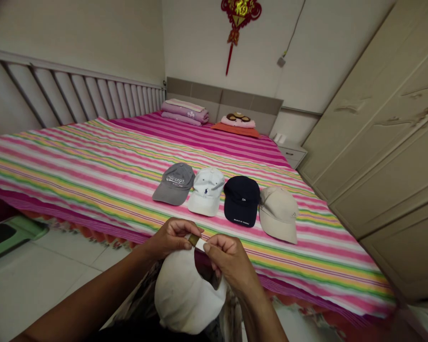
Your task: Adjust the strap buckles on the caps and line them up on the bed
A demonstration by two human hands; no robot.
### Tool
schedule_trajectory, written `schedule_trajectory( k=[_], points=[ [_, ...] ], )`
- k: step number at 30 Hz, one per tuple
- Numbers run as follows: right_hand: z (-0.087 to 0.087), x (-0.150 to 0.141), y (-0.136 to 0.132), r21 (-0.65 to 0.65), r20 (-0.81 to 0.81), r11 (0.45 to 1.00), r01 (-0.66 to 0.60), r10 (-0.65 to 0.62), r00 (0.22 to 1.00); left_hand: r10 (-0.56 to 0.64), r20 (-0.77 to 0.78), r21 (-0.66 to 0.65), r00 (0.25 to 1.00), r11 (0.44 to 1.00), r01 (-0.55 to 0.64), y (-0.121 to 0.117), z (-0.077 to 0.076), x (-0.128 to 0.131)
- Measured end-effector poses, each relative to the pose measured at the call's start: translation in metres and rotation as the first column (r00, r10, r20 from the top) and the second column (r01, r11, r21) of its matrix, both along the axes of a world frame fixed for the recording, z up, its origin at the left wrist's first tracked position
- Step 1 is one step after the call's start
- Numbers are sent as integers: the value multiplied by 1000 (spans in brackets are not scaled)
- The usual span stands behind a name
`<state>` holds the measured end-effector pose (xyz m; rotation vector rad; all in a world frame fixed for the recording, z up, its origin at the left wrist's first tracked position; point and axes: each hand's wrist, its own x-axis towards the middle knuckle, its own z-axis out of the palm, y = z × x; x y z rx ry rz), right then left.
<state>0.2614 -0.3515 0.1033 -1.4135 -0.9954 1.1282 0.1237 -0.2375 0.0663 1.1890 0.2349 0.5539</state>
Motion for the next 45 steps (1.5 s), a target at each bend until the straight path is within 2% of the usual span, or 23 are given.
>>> schedule_trajectory(
  k=[7, 15, 20, 24, 32, 37, 42, 45],
  points=[
    [-1, -5, 1, 21, -12, 998, 51, -51, 999, 15, 3, 59, 1000, 998, -15, 0, 0, 0],
    [-3, -7, 3, 24, -52, 997, 72, -71, 996, 88, -30, 301, 996, 951, -75, 1, 4, -3],
    [-2, -9, 4, 25, -110, 997, 74, -71, 991, 65, 38, 325, 997, 943, -74, 1, 9, -2],
    [-3, -11, 5, 43, -157, 997, 67, -59, 986, 102, 25, 363, 994, 926, -104, 1, 8, -2],
    [-8, -15, 7, 50, -227, 997, 59, -47, 973, 147, 34, 349, 989, 925, -149, -1, 2, 0],
    [-8, -6, 6, 27, -149, 999, 21, -16, 989, 168, 18, 299, 986, 940, -165, 0, -1, -2],
    [-8, -9, 6, 54, -153, 999, -7, 15, 988, 92, 7, 192, 996, 977, -91, -2, -2, -2],
    [-8, -8, 6, 59, -182, 998, -30, 41, 982, 90, -5, 147, 996, 985, -88, -2, -3, -3]
  ],
)
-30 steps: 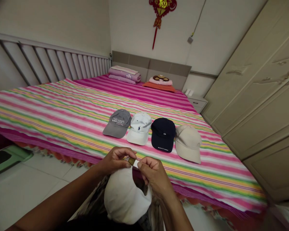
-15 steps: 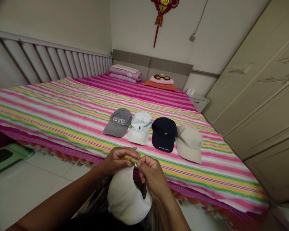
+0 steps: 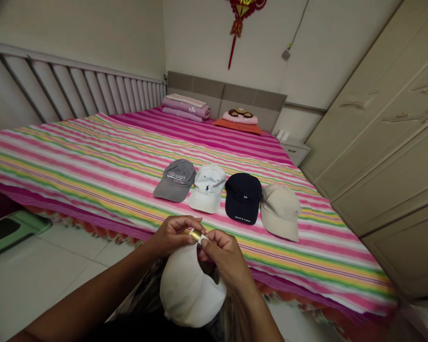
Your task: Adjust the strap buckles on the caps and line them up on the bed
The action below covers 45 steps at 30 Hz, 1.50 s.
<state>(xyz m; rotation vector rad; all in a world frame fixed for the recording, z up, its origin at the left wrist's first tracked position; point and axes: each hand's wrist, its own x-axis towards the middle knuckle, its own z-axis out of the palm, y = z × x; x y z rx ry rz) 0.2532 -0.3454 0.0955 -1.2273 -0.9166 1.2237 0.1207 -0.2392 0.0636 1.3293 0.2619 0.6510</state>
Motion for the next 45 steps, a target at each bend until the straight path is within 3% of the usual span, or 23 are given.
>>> schedule_trajectory(
  k=[8, 17, 22, 29, 33, 41, 45],
  points=[
    [-3, 7, 0, -42, 37, 999, -17, 19, 999, -1, 89, -61, 996, 998, 7, -2, -1, 3],
    [-6, 7, 0, -82, -81, 995, -55, 49, 996, 62, 136, -72, 989, 996, -53, -2, 3, 2],
    [-10, 6, 1, -101, -89, 995, -10, 1, 996, 45, 106, -116, 993, 993, -32, -4, 2, 3],
    [-10, 9, 2, -111, -93, 991, -72, 62, 994, 34, 96, -121, 995, 992, -22, -3, -3, 3],
    [-11, 8, 2, -110, -91, 993, -48, 38, 995, 25, 107, -106, 994, 994, -13, -3, -5, 3],
    [-10, 8, 3, -88, -151, 995, -53, 40, 988, 78, -67, -19, 995, 997, -79, -2, 6, 3],
    [-12, 13, 5, -118, -155, 992, -44, 25, 988, 0, -195, -82, 981, 997, -16, 3, 3, 2]
  ],
)
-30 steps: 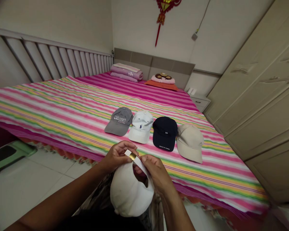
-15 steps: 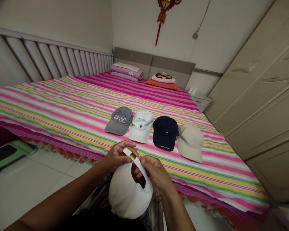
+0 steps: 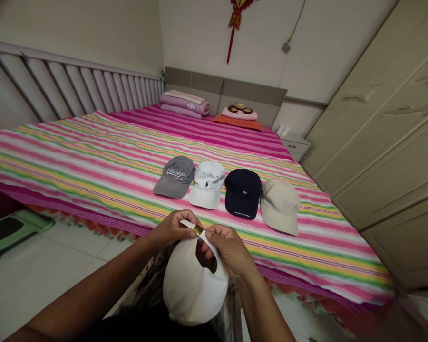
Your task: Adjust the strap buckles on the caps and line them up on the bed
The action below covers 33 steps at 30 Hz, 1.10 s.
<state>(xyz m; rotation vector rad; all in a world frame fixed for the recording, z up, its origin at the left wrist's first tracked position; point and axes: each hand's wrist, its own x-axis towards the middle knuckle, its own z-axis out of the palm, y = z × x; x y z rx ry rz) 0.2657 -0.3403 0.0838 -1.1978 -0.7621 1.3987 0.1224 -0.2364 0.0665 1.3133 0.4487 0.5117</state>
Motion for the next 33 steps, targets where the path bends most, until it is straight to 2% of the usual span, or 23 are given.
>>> schedule_trajectory(
  k=[4, 8, 13, 20, 26, 33],
  points=[
    [1, 4, 1, -11, 20, 1000, -24, 25, 1000, -126, -19, -156, 992, 980, 122, 4, -6, 1],
    [5, 7, 0, -37, 34, 998, -50, 51, 998, -131, 13, -238, 991, 962, 130, 5, -4, 5],
    [5, 13, -4, -60, 23, 990, -129, 131, 991, -145, -57, -233, 988, 964, 128, 7, 2, 8],
    [-5, 16, -3, -40, 42, 995, -89, 91, 995, -173, -73, -202, 982, 967, 156, 7, 3, 9],
    [-4, 11, 0, -26, 47, 997, -76, 77, 996, -182, -100, -211, 978, 965, 158, 4, 8, 8],
    [-8, 20, -4, -4, 39, 960, -280, 280, 959, -116, -58, -251, 992, 963, 98, 9, 6, 6]
  ],
)
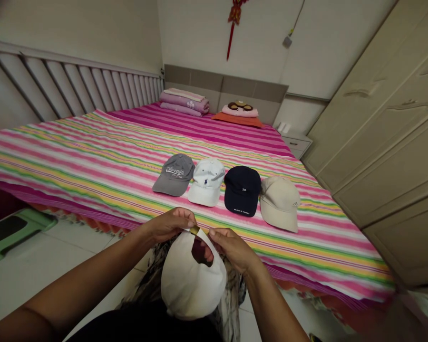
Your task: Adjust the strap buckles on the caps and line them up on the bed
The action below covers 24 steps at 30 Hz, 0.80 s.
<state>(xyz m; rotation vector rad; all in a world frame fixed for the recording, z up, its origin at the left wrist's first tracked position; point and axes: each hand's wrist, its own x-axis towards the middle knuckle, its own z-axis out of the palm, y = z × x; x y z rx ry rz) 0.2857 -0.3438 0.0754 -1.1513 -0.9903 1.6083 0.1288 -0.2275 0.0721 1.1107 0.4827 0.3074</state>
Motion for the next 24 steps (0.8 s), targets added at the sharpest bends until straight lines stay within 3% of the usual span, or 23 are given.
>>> schedule_trajectory(
  k=[10, 24],
  points=[
    [-12, 5, -10, -14, -67, 999, -34, 33, 997, -22, 29, -62, 999, 998, 23, 6, -3, 0],
    [-11, 3, -6, 31, -90, 1000, 8, -5, 996, -85, 69, -55, 994, 995, 89, 5, 0, 1]
  ],
)
